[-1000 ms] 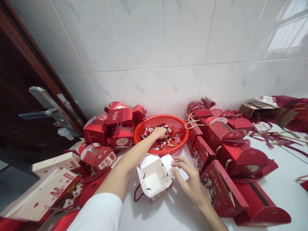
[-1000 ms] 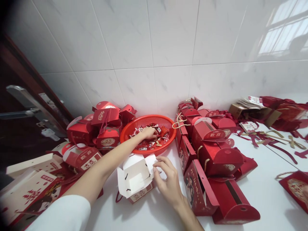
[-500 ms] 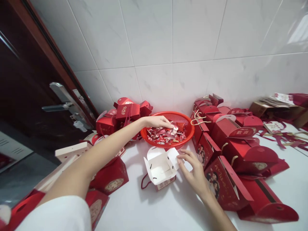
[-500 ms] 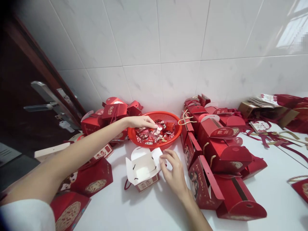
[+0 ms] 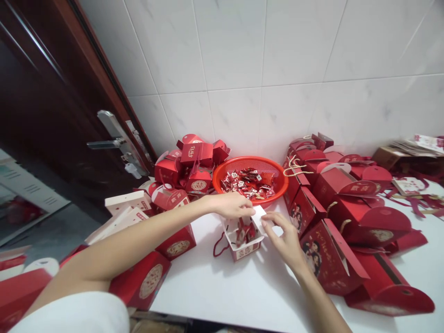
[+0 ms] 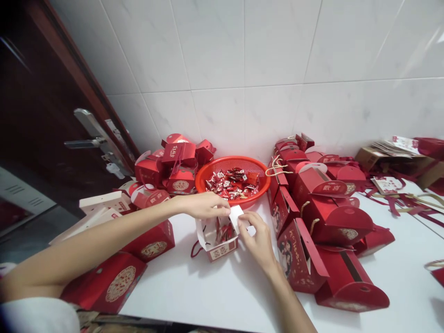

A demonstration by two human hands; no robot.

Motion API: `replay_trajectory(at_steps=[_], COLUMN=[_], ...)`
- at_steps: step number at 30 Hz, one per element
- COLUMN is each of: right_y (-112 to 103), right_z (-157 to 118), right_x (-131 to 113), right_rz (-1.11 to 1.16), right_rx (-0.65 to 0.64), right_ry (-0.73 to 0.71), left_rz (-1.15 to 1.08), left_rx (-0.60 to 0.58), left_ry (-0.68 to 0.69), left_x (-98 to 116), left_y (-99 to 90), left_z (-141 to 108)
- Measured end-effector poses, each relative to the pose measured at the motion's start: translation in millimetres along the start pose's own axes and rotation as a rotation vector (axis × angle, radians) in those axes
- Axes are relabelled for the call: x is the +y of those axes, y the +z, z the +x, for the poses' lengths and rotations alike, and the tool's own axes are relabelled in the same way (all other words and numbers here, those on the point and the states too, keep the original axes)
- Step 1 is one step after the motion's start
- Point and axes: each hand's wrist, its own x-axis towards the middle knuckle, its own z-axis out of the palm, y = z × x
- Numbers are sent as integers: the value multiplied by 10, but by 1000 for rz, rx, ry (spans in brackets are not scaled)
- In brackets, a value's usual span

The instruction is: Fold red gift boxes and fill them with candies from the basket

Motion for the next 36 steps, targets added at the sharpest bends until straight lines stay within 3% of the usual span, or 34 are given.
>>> replay_trajectory(at_steps=[6,13,20,22,26,31,36], right_y=[-20,-1,45,43,19,16,58], right_z=[-6,-44,-92,-97,-101,-116,-130], right_x=[-8,-35,-122,-163,-202,-155,-118], right_rz=[2,-1,10,24,89,36,-30], right_rx=[16,-15,-52,-69,-178,-319,-316], right_ry=[4,-29,-94,-123,-115,-155,-173], left_rz=[176,201,83,42,-56,170,207], left_rx=[90,-158,-238,-207,-3,176,192], left_ry=[-45,-281,-170,-143,-192,-380,-397], left_x=[-29,-93,-151,-167,-145,-104,-187], left_y=[-117,-134,-83,-39,117,270,308], left_z=[-191,-503,-564,-518,-407,-363,-345])
